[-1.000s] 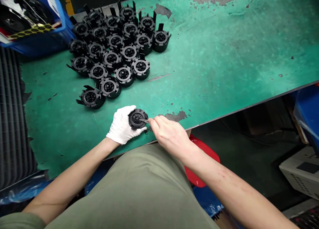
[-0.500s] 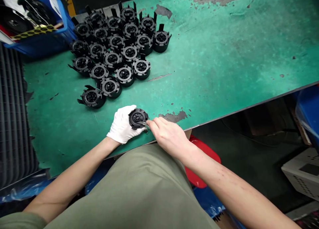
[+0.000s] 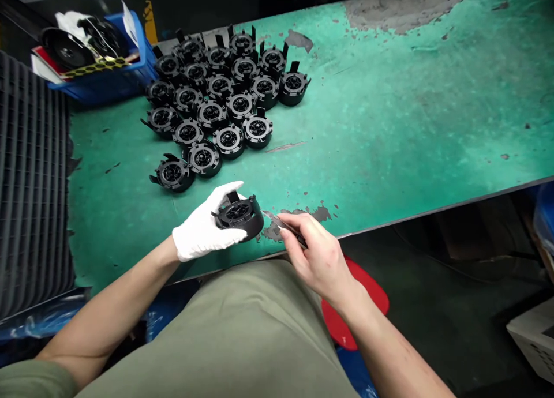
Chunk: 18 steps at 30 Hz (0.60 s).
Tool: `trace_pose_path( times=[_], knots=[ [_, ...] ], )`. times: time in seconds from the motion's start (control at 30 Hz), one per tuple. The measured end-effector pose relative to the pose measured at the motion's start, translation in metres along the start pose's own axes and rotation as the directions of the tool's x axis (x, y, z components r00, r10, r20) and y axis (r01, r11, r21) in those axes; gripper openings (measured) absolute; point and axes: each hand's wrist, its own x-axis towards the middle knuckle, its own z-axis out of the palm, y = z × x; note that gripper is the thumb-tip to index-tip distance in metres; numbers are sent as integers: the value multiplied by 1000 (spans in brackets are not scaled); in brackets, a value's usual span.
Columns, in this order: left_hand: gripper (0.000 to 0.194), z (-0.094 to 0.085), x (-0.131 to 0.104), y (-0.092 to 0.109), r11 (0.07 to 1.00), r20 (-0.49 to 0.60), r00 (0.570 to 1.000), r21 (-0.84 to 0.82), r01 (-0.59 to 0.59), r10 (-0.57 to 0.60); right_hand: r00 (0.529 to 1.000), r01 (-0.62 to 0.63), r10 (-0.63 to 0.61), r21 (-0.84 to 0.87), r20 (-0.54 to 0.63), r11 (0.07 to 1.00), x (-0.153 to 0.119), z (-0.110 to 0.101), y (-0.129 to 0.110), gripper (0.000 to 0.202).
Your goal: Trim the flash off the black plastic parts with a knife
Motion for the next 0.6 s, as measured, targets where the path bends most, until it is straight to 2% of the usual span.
trace_pose_path(
  times=[0.13,0.27,0.33,0.43,0.5,0.6],
  knots=[
    [107,-6,-3,21,996,61,996,-48,70,-67,995,-85,90,92,-46,992,-1,-2,-4,23],
    [107,-7,-5,30,996,91,994,-63,70,-64,995,-90,95,115,-41,989,-1,-2,-3,23],
    [109,-6,-5,32,999,80,996,-20,39,-38,995,-88,93,114,-38,990,-1,-2,-3,23],
    [113,-3,-7,32,965,-44,993,243,-97,111,994,-92,98,103,-55,990,-1,-3,-4,23],
    [117,0,-8,32,866,-114,958,465,-183,263,993,-89,96,102,-69,991,-2,-3,-5,23],
    [121,4,-11,34,674,-115,886,695,-252,450,994,-73,82,115,-75,991,-3,-3,-7,25]
  ],
)
